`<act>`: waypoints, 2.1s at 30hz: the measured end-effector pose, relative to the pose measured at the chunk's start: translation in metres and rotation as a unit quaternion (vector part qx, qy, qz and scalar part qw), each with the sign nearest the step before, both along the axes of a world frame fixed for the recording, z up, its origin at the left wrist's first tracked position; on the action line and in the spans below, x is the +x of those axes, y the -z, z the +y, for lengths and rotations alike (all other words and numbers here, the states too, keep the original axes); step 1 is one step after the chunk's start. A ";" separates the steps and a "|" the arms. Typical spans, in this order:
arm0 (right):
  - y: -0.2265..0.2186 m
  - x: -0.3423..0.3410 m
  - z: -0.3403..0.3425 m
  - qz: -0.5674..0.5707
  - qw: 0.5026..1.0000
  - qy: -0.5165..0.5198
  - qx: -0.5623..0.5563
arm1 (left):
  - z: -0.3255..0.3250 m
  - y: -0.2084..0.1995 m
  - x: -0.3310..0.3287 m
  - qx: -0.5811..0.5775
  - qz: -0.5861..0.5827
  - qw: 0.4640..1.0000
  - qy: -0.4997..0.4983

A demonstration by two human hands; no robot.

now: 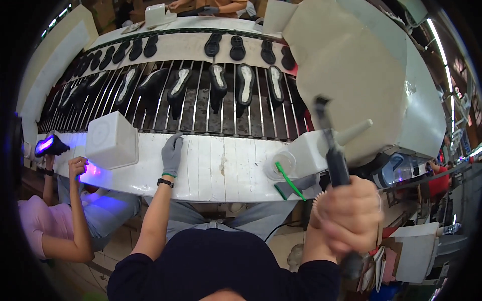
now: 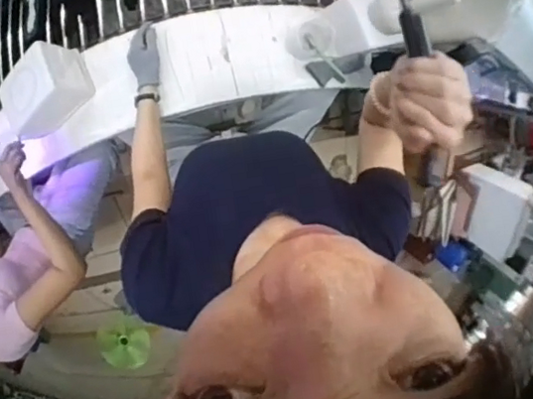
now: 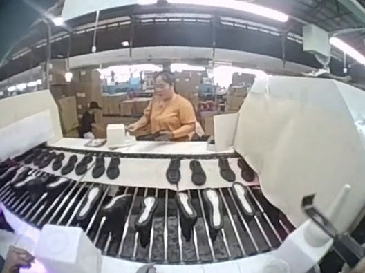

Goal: Apply adhesive to shoe outsoles and midsoles using a brush.

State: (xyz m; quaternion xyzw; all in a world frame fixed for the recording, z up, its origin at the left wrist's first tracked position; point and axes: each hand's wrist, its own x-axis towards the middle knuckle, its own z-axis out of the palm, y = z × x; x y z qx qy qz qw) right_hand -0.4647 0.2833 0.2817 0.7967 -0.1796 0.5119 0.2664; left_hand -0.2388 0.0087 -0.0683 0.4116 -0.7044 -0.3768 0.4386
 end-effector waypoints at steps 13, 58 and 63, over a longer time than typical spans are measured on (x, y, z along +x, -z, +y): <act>0.072 0.041 -0.042 -0.090 0.948 -0.055 0.300 | 0.121 -0.152 -0.052 -0.424 0.113 0.888 0.142; -0.064 -0.012 0.065 0.282 0.848 -0.374 0.248 | -0.028 -0.001 -0.035 -0.138 -0.021 0.986 -0.090; -0.082 -0.025 0.099 -0.027 0.929 -0.351 0.113 | -0.033 0.005 -0.038 -0.096 0.020 0.991 -0.091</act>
